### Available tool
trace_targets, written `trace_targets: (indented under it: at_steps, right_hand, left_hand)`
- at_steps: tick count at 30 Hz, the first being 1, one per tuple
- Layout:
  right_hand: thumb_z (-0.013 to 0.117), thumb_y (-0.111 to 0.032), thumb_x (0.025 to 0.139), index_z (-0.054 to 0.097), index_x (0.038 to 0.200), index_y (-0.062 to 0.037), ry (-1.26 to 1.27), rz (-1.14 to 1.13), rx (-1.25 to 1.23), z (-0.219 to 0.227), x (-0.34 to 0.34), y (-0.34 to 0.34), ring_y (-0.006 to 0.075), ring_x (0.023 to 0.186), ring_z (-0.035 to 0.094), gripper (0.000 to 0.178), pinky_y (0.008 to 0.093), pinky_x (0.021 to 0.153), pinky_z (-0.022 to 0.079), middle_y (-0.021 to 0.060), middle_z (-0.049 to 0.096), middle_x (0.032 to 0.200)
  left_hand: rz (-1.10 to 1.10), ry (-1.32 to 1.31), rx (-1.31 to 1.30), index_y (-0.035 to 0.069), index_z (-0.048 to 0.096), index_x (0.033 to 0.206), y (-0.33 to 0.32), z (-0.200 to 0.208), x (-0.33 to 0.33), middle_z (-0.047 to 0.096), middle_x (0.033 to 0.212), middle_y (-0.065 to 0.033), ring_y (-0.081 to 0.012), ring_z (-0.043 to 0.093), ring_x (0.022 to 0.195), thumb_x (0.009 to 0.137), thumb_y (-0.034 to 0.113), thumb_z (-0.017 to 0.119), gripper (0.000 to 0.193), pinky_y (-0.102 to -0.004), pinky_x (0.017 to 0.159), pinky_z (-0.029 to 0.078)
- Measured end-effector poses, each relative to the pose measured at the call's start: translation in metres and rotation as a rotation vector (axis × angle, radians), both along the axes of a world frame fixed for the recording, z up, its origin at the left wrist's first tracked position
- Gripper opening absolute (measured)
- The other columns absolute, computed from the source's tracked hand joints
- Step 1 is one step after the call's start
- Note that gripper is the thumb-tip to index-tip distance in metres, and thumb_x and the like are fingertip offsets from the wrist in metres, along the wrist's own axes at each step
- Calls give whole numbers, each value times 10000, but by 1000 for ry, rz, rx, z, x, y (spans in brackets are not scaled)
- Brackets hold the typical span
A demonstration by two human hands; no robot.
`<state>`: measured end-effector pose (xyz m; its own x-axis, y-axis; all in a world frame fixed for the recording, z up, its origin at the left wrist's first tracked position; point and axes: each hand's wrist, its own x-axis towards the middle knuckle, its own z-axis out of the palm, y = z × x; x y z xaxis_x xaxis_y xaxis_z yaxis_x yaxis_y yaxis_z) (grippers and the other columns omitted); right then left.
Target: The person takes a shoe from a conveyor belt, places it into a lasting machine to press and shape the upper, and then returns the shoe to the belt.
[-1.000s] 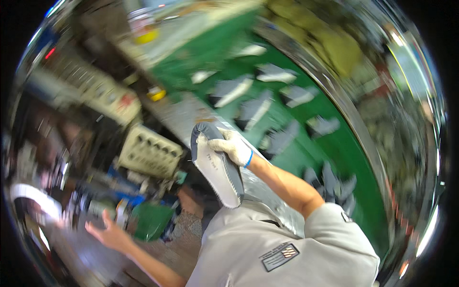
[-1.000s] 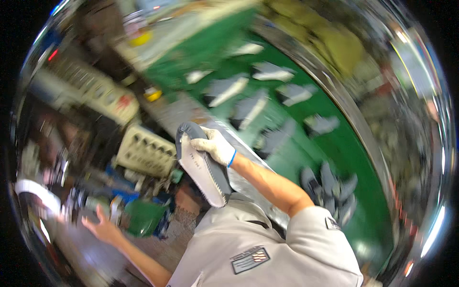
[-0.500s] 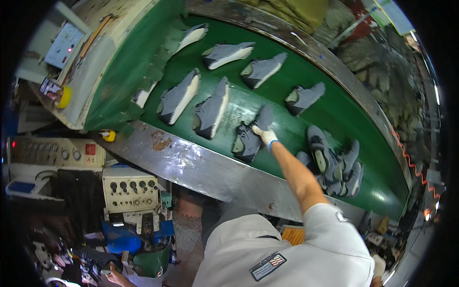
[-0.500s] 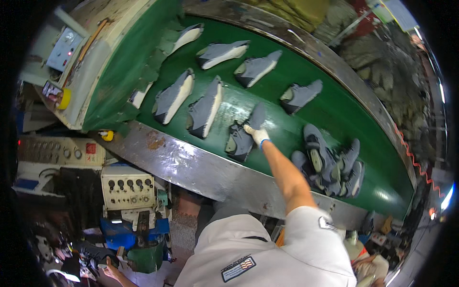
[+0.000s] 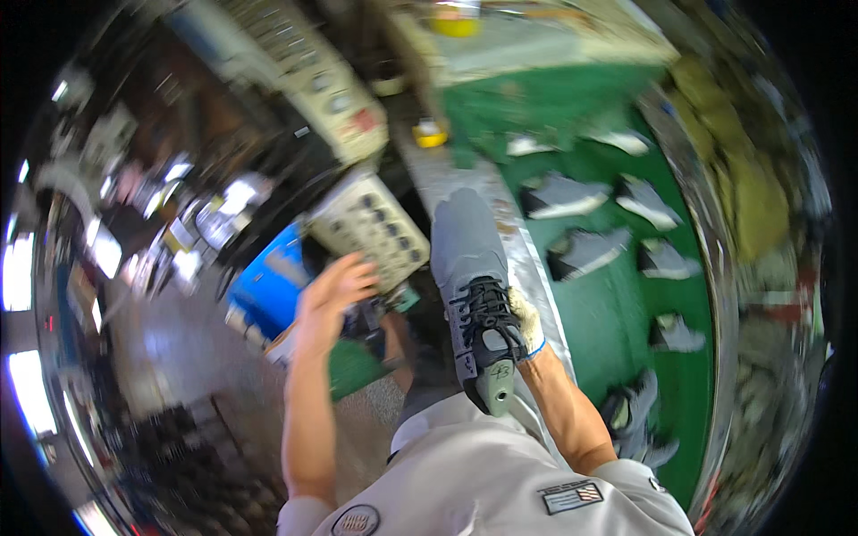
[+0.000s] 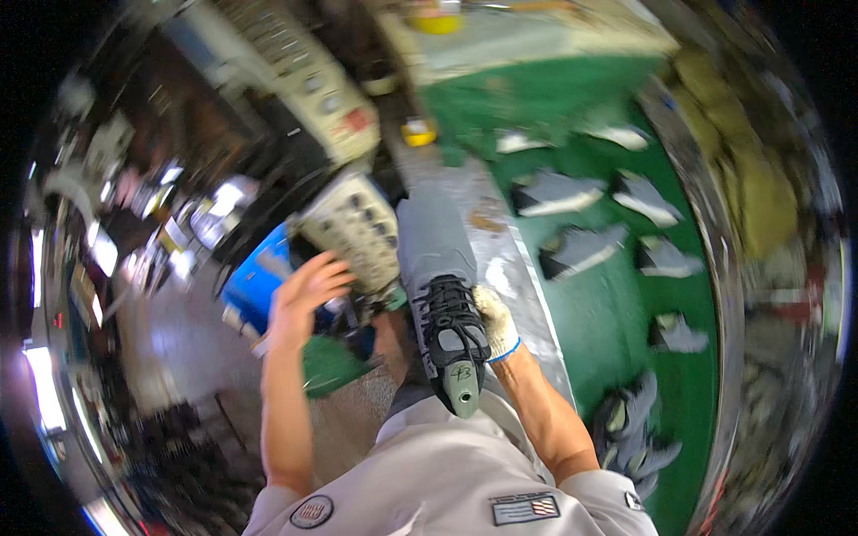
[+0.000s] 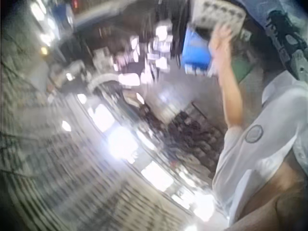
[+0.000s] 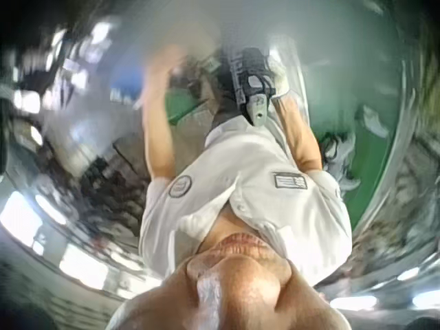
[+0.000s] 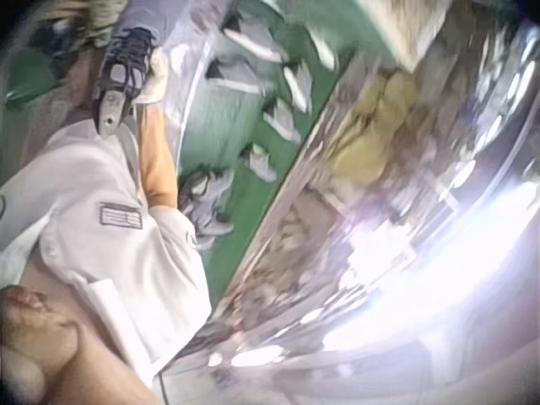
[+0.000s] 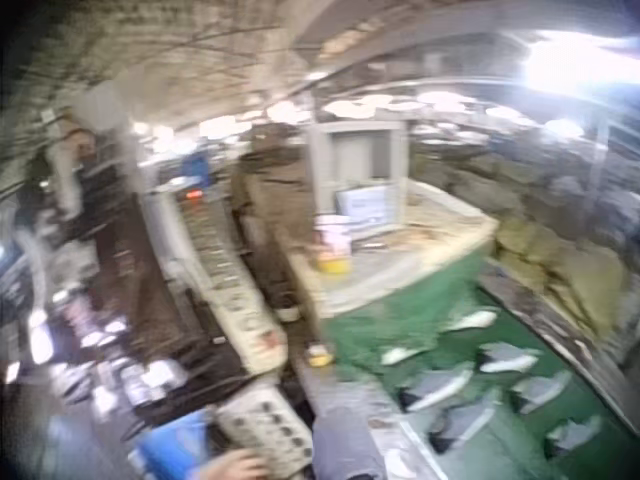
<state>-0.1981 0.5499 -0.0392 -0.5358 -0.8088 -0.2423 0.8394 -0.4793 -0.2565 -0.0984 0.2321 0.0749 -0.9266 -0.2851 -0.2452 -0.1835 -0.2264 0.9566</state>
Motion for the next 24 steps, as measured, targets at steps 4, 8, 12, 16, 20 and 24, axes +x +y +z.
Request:
trace_targets:
  at_steps: [4,8,12,16,20,24]
  right_hand:
    - [618,-179,990,593,1290,30,170,146,168,74,15,-149,162,994,671,367,305,893,570,92,688,1150]
    - [630,-225,987,626,1260,31,271,325,369,94,25,-247,154,990,667,374,305,885,546,77,695,1136]
    - [677,-249,956,603,1262,67,489,286,461,100,44,-330,126,979,624,446,265,886,497,64,677,1114]
    - [678,-230,945,539,1390,58,547,302,478,110,54,-396,128,1059,590,548,256,944,466,82,652,1212]
    - [694,-254,937,537,1401,49,538,209,390,105,58,-438,143,1077,593,576,268,951,473,97,639,1249]
    - [717,-242,939,526,1386,90,442,136,437,65,61,-472,129,1039,603,589,256,931,478,102,656,1211]
  left_hand:
    - [164,-93,208,-32,645,1244,-57,-4,26,703,1110,-111,-179,688,983,969,178,667,347,-335,801,558]
    - [608,-237,195,-15,693,918,-128,10,75,709,829,-63,-163,695,695,874,64,751,107,-315,640,590]
    - [812,-69,99,-30,699,913,-181,-10,103,682,798,-66,-146,653,654,833,39,771,127,-300,640,600]
    - [999,-3,73,-47,718,1005,-222,-7,106,712,860,-70,-132,651,686,816,0,762,200,-250,629,537]
    - [1080,75,97,-113,629,1181,-256,-15,107,712,1029,-189,-249,713,820,794,-77,687,392,-325,761,610]
    - [1099,178,185,-134,595,1219,-270,-31,101,687,1128,-222,-231,709,897,825,-89,649,400,-278,777,591]
